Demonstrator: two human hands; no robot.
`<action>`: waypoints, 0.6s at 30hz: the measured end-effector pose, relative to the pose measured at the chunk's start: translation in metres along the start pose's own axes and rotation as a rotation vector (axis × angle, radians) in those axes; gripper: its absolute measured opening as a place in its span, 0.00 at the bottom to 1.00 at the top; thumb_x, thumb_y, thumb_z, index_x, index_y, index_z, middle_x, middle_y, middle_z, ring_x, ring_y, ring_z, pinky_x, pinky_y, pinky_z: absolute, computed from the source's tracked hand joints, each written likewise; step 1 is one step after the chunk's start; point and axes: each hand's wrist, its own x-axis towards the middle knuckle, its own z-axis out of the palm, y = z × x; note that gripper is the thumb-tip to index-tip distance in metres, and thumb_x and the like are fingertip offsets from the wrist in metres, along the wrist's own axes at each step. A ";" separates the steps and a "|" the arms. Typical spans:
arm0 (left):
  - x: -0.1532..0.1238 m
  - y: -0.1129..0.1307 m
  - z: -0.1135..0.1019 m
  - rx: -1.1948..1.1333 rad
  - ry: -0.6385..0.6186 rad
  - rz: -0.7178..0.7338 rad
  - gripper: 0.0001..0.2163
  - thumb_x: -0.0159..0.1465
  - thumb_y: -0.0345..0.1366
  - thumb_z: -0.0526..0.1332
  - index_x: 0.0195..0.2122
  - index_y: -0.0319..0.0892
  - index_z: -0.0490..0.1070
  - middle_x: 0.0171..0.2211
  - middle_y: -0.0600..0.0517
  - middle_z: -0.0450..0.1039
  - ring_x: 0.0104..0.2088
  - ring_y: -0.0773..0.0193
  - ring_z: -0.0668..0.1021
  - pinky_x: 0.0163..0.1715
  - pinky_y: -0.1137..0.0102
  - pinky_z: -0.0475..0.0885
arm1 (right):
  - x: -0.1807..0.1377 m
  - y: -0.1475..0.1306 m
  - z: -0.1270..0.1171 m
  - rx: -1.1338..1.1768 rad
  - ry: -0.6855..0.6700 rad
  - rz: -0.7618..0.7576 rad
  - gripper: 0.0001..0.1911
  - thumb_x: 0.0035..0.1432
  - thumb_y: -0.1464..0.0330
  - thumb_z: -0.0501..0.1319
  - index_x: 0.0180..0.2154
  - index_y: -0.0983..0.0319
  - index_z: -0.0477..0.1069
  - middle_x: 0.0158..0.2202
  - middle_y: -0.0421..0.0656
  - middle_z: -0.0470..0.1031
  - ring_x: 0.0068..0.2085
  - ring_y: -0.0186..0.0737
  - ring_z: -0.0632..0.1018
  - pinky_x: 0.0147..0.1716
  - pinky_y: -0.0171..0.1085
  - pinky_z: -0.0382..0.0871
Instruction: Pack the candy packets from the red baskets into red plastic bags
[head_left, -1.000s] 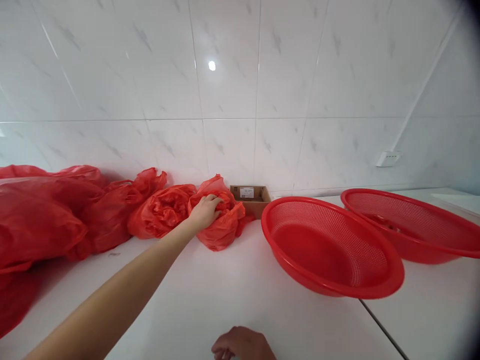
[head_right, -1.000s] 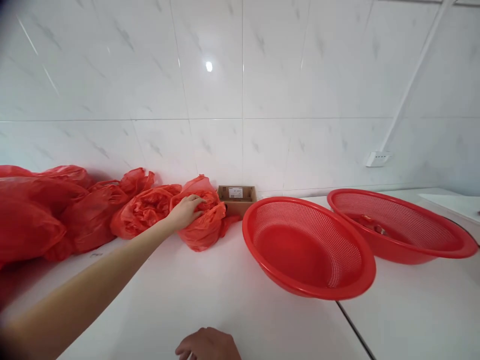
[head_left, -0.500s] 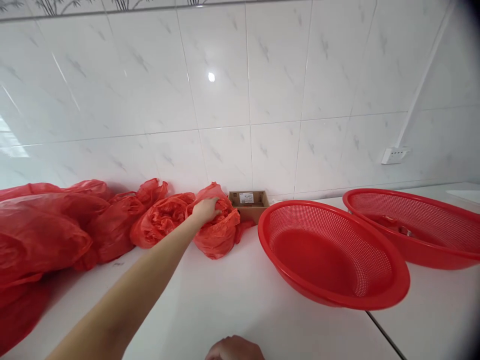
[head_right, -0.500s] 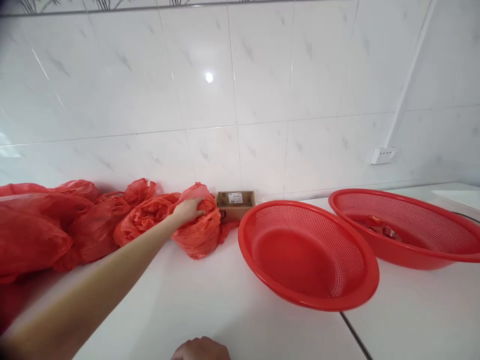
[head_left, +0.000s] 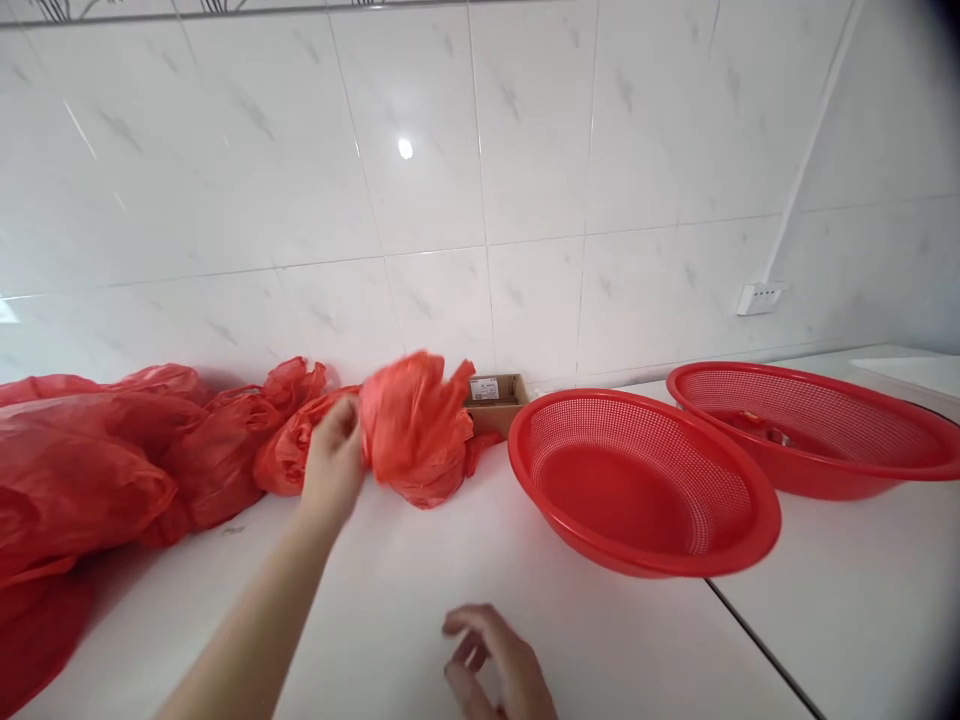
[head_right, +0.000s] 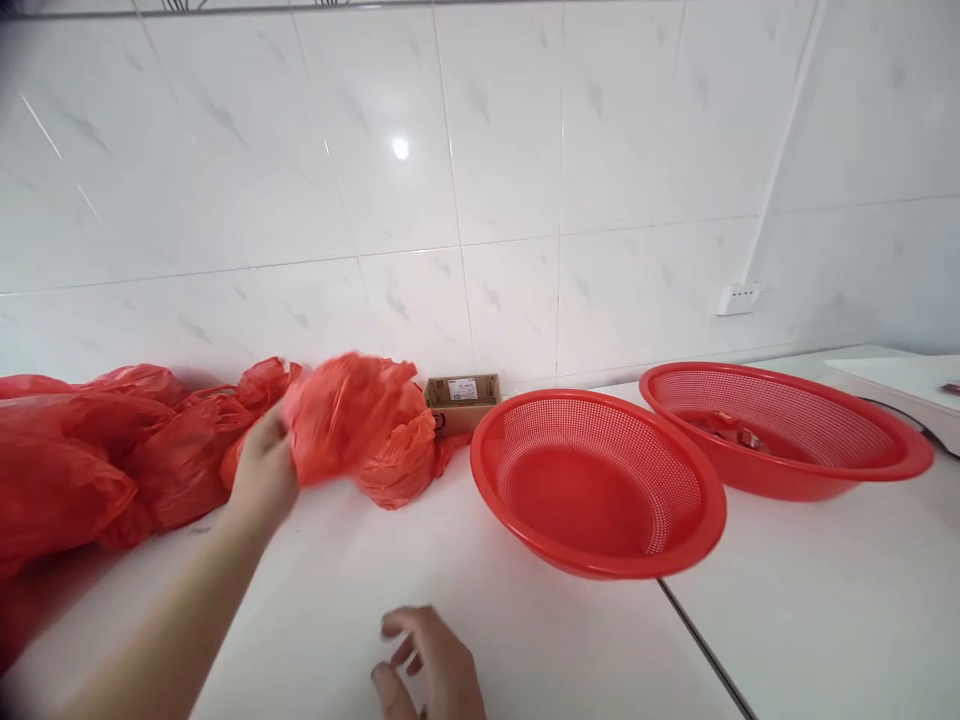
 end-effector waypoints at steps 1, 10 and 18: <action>-0.031 -0.008 -0.001 -0.043 -0.028 -0.049 0.12 0.57 0.45 0.63 0.26 0.45 0.63 0.22 0.56 0.67 0.23 0.65 0.70 0.22 0.71 0.66 | 0.000 -0.005 -0.004 0.082 0.057 -0.007 0.19 0.57 0.63 0.61 0.51 0.55 0.68 0.45 0.45 0.76 0.39 0.41 0.77 0.39 0.37 0.73; -0.160 -0.073 0.039 -0.346 -0.208 -0.507 0.12 0.58 0.45 0.65 0.29 0.42 0.69 0.25 0.56 0.71 0.24 0.68 0.71 0.24 0.74 0.67 | 0.021 -0.028 -0.009 0.447 0.016 0.259 0.23 0.59 0.61 0.62 0.53 0.57 0.61 0.49 0.47 0.72 0.44 0.42 0.77 0.36 0.38 0.74; -0.152 -0.099 0.011 -0.432 0.020 -0.619 0.12 0.56 0.44 0.66 0.37 0.43 0.71 0.33 0.54 0.75 0.31 0.67 0.75 0.32 0.72 0.70 | -0.017 -0.033 -0.026 -0.181 -0.173 0.059 0.29 0.55 0.64 0.64 0.58 0.55 0.62 0.57 0.47 0.67 0.56 0.47 0.69 0.56 0.45 0.63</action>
